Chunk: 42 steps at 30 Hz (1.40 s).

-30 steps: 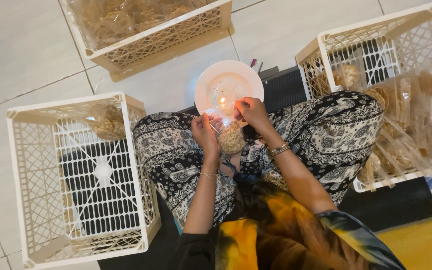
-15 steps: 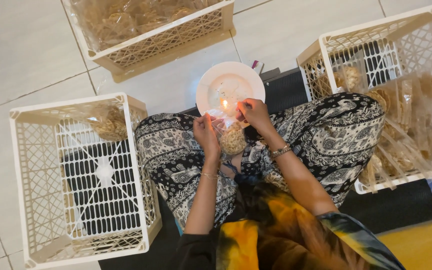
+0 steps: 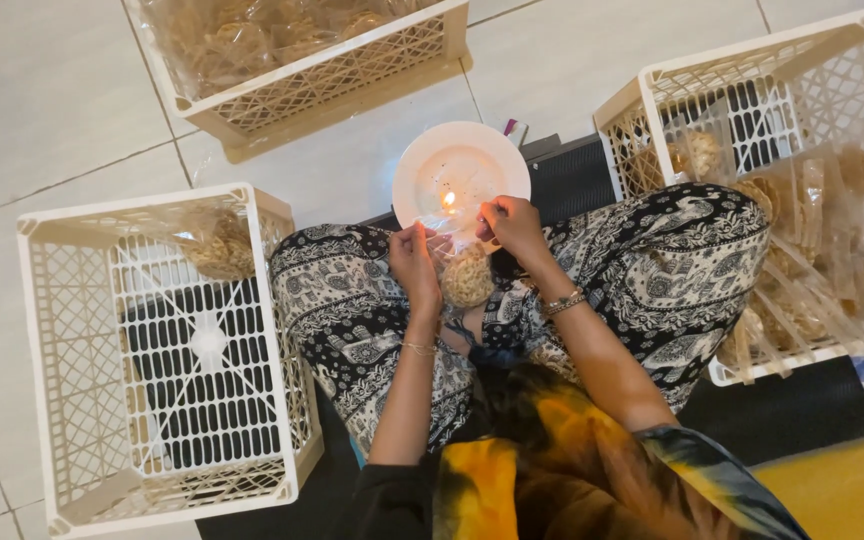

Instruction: Sealing plastic food bags manually using a candle flame.

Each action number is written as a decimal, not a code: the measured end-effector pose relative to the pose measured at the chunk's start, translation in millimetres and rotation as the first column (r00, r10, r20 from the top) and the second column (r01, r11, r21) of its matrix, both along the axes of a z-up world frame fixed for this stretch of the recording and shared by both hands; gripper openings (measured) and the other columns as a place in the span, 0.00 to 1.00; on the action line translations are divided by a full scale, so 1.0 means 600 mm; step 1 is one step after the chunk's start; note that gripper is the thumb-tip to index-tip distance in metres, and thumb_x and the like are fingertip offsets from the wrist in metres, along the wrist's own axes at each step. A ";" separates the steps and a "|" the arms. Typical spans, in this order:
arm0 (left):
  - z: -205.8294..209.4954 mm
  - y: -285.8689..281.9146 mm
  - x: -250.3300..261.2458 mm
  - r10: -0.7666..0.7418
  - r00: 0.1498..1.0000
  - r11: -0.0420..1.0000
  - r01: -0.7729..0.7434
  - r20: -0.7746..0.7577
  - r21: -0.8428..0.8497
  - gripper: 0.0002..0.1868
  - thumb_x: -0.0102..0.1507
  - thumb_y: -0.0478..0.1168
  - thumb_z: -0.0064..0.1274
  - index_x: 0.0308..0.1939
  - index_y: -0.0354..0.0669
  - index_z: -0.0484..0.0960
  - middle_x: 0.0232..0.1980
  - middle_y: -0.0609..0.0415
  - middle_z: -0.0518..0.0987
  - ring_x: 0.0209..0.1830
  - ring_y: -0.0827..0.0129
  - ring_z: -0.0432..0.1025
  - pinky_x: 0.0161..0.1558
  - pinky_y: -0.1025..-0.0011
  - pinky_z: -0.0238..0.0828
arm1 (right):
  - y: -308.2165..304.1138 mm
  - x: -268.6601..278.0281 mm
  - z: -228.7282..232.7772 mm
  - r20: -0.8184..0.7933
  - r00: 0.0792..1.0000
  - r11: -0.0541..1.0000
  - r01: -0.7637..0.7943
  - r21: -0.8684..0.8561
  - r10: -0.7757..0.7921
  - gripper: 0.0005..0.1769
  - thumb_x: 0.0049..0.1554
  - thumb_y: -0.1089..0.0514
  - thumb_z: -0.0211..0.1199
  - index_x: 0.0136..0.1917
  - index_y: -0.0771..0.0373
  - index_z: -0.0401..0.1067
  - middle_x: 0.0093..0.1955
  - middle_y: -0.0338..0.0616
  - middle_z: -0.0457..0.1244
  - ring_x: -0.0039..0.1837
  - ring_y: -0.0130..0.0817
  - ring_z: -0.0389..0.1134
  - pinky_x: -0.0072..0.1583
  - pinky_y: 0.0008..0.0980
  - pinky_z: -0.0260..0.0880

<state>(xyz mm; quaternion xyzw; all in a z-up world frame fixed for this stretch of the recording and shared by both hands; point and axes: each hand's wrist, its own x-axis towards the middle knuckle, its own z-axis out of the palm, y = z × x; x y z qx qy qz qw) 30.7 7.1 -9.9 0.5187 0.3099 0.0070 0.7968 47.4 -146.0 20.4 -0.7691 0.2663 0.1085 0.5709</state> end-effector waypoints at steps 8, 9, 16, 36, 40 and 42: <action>-0.009 0.001 -0.004 -0.003 1.000 1.000 0.004 0.031 -0.025 0.10 0.70 0.40 0.51 0.44 0.37 0.71 0.36 0.46 0.77 0.30 0.54 0.81 0.34 0.60 0.85 | -0.003 -0.004 -0.003 0.012 1.000 1.000 -0.006 0.013 0.006 0.12 0.56 0.54 0.61 0.36 0.63 0.77 0.29 0.50 0.68 0.34 0.36 0.74 0.39 0.29 0.76; -0.009 0.001 -0.006 0.005 0.999 0.999 -0.004 0.036 -0.033 0.10 0.70 0.40 0.51 0.44 0.37 0.71 0.36 0.46 0.77 0.30 0.55 0.81 0.34 0.60 0.85 | -0.003 -0.005 -0.001 0.003 1.000 1.000 -0.008 0.018 0.008 0.12 0.55 0.54 0.61 0.36 0.63 0.77 0.28 0.50 0.68 0.34 0.36 0.74 0.39 0.29 0.76; -0.010 0.007 -0.035 0.079 0.995 0.997 -0.080 0.068 0.013 0.10 0.71 0.42 0.50 0.43 0.38 0.71 0.35 0.45 0.78 0.29 0.54 0.81 0.31 0.63 0.85 | 0.004 -0.009 -0.001 -0.046 0.997 0.992 -0.060 0.108 0.065 0.14 0.58 0.51 0.58 0.40 0.63 0.76 0.32 0.48 0.68 0.37 0.32 0.73 0.41 0.27 0.76; 0.005 0.011 -0.052 0.231 0.968 0.967 -0.240 0.096 0.085 0.09 0.71 0.39 0.49 0.44 0.36 0.70 0.37 0.42 0.78 0.29 0.53 0.81 0.30 0.60 0.85 | 0.029 -0.001 -0.030 -0.030 0.991 0.949 -0.115 0.294 0.130 0.17 0.60 0.47 0.60 0.37 0.59 0.75 0.32 0.44 0.67 0.40 0.32 0.72 0.44 0.27 0.76; 0.014 0.008 -0.053 0.229 0.967 0.968 -0.238 0.109 0.082 0.09 0.71 0.39 0.48 0.45 0.36 0.69 0.37 0.43 0.77 0.29 0.53 0.80 0.31 0.60 0.85 | 0.028 0.001 -0.042 -0.020 0.990 0.950 -0.128 0.286 0.140 0.17 0.61 0.48 0.58 0.37 0.60 0.75 0.32 0.44 0.66 0.40 0.33 0.72 0.43 0.28 0.76; 0.018 0.007 -0.053 0.237 0.966 0.967 -0.245 0.105 0.076 0.09 0.71 0.39 0.48 0.45 0.35 0.69 0.38 0.43 0.77 0.30 0.54 0.80 0.32 0.61 0.85 | 0.027 0.004 -0.045 -0.004 0.986 0.950 -0.158 0.269 0.165 0.18 0.62 0.48 0.58 0.36 0.60 0.74 0.31 0.44 0.67 0.41 0.34 0.72 0.45 0.30 0.75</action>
